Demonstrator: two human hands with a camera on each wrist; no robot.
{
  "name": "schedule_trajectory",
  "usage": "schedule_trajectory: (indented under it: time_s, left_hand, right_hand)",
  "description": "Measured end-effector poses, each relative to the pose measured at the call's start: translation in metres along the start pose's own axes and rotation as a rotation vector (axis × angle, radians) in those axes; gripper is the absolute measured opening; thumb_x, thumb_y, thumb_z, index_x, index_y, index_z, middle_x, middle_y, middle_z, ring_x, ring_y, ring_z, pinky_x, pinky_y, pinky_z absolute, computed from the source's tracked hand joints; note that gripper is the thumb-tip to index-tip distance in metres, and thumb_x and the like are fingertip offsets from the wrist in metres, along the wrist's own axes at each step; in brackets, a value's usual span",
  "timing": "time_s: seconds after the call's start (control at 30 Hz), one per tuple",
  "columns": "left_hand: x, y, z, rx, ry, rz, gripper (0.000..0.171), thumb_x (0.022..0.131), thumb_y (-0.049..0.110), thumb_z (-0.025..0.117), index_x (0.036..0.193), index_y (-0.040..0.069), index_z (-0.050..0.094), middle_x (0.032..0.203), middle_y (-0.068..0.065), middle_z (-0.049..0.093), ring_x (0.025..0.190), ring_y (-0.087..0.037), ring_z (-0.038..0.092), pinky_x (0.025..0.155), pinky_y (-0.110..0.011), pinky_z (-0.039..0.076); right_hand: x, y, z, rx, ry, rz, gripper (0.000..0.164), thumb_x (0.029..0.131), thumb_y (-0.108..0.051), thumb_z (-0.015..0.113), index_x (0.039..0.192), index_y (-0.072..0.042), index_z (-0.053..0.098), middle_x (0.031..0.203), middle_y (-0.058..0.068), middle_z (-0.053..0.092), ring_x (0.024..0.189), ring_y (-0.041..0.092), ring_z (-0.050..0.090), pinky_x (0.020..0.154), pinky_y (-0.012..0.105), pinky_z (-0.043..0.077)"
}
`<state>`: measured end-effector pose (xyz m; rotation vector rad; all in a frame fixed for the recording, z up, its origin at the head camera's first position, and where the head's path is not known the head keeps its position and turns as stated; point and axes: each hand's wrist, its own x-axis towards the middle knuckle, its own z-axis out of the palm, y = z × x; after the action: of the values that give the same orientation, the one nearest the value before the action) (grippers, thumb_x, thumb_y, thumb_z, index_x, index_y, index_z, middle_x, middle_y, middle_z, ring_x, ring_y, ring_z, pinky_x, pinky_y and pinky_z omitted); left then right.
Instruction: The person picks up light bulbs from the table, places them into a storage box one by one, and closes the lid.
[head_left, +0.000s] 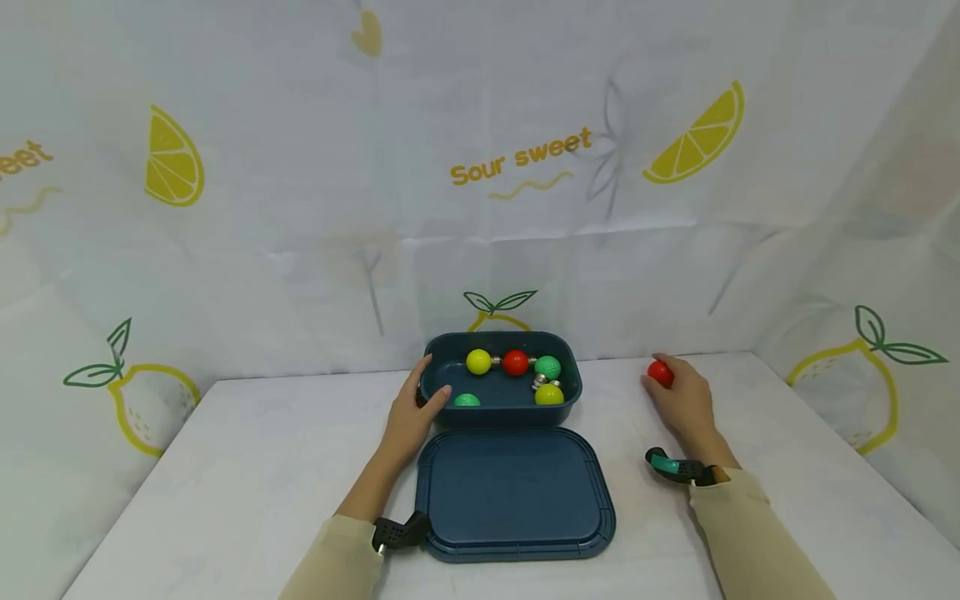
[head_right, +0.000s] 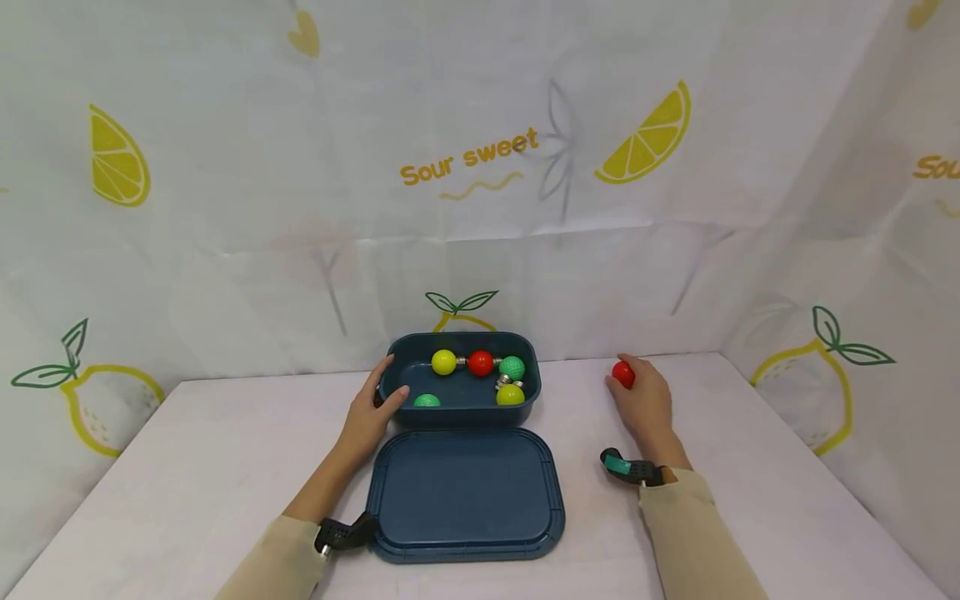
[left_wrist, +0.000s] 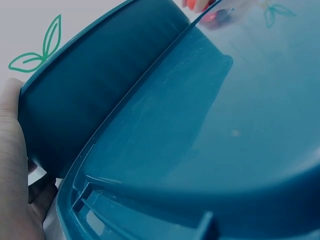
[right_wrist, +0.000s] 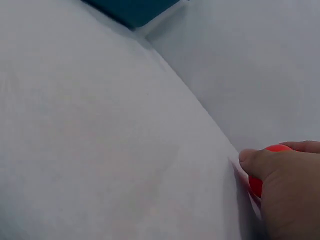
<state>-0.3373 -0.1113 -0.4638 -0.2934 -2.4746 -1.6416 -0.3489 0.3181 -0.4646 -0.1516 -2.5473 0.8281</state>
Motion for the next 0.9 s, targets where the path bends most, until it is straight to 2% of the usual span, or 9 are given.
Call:
schedule_trajectory:
  time_s: [0.2,0.47,0.63,0.9]
  left_hand:
    - [0.001,-0.001,0.001,0.027,0.003,0.002,0.073,0.098,0.053,0.058,0.161,0.03,0.028,0.168,-0.009,0.027,0.155,-0.035,0.027,0.122,-0.063,0.025]
    - [0.001,-0.002,0.001,0.022,0.005,-0.004,0.071,0.099,0.052,0.059,0.16,0.034,0.028,0.168,-0.007,0.027,0.155,-0.034,0.027,0.123,-0.062,0.025]
    - [0.001,-0.002,0.001,0.014,0.008,-0.008,0.07,0.1,0.046,0.059,0.16,0.033,0.028,0.168,-0.007,0.027,0.155,-0.034,0.026,0.123,-0.062,0.025]
    - [0.0,-0.001,0.001,0.015,0.006,-0.021,0.069,0.1,0.048,0.059,0.16,0.035,0.027,0.168,-0.006,0.027,0.156,-0.033,0.026,0.124,-0.061,0.024]
  right_hand:
    - [-0.001,-0.007,0.002,0.068,-0.012,-0.028,0.05,0.097,-0.013,0.065,0.142,0.003,0.052,0.141,0.032,0.054,0.125,0.05,0.053,0.1,0.067,0.048]
    - [-0.004,-0.014,0.008,0.11,-0.062,0.027,0.053,0.099,-0.018,0.065,0.147,-0.003,0.049,0.148,0.029,0.049,0.13,0.048,0.049,0.104,0.064,0.047]
    - [-0.005,-0.019,0.012,0.133,-0.062,-0.017,0.052,0.097,-0.018,0.068,0.144,-0.004,0.053,0.145,0.029,0.052,0.126,0.046,0.052,0.104,0.062,0.049]
    - [-0.006,-0.03,0.015,0.166,-0.07,-0.054,0.053,0.096,-0.026,0.07,0.144,-0.007,0.056,0.145,0.027,0.054,0.127,0.044,0.053,0.103,0.058,0.051]
